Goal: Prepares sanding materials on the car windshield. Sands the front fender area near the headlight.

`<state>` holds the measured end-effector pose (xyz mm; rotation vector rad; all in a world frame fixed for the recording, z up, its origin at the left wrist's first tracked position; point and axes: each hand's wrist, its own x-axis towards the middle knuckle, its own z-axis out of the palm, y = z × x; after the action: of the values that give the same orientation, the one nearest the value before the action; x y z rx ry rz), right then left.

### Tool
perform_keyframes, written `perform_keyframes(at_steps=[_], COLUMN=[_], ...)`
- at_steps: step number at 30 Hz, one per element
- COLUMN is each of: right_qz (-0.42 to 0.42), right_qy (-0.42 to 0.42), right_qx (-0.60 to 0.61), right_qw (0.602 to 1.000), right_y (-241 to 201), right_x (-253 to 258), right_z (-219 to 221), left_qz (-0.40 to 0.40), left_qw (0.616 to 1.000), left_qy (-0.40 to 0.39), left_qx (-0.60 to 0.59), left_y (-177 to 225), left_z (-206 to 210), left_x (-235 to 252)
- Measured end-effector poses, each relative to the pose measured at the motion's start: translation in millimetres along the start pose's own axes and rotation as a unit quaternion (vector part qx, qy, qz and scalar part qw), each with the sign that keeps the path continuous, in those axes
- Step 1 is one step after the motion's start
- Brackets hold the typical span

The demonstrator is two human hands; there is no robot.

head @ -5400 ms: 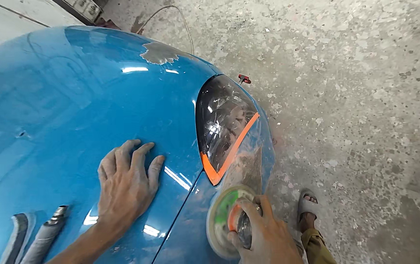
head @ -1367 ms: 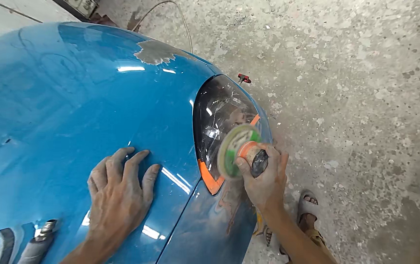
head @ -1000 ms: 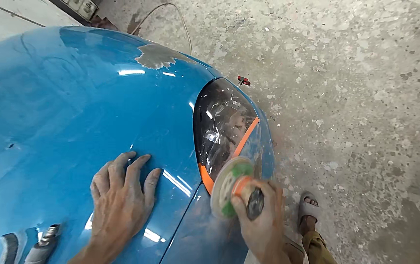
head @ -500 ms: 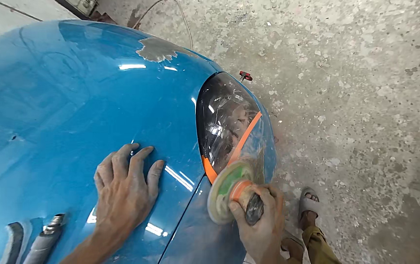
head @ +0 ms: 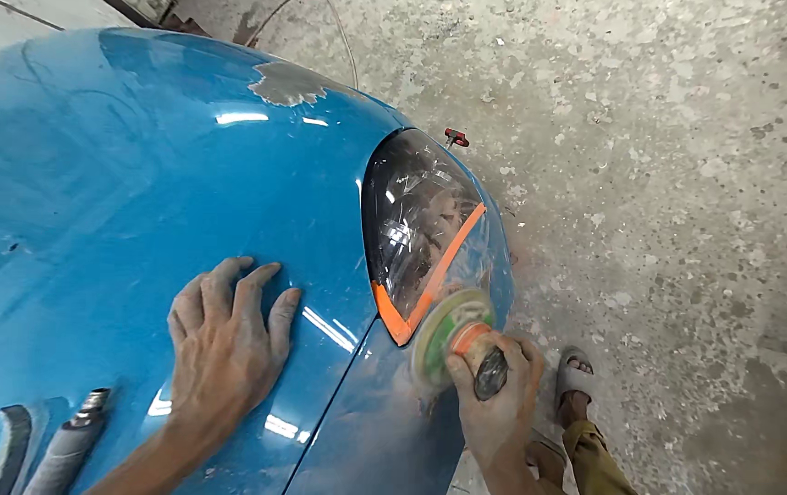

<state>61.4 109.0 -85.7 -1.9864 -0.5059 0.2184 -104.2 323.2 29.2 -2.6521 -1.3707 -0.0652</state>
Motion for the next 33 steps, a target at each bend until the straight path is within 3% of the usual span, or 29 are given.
perform_keyframes(at_steps=[10,15,20,25,33], right_qz=[-0.007,-0.009,-0.012,-0.016,-0.008], right_qy=[0.019,-0.009,0.027,-0.002,0.001], right_qx=[0.01,0.018,0.011,0.029,-0.016], right_qw=[1.0,1.0,0.999,0.999,1.0], right_y=[-4,-11,-4,-13,-6], right_x=[5,-4,8,-3,16], right_z=[4,1,7,0,7], left_qz=[-0.005,-0.006,-0.006,-0.002,-0.004], left_qw=[1.0,1.0,1.0,1.0,1.0], left_qy=[0.0,0.001,-0.003,0.005,-0.001], left_qx=[-0.001,0.0,-0.001,-0.001,-0.001], left_y=[0,0,1,1,0], left_z=[-1,0,-1,0,0], left_x=[2,2,1,1,2])
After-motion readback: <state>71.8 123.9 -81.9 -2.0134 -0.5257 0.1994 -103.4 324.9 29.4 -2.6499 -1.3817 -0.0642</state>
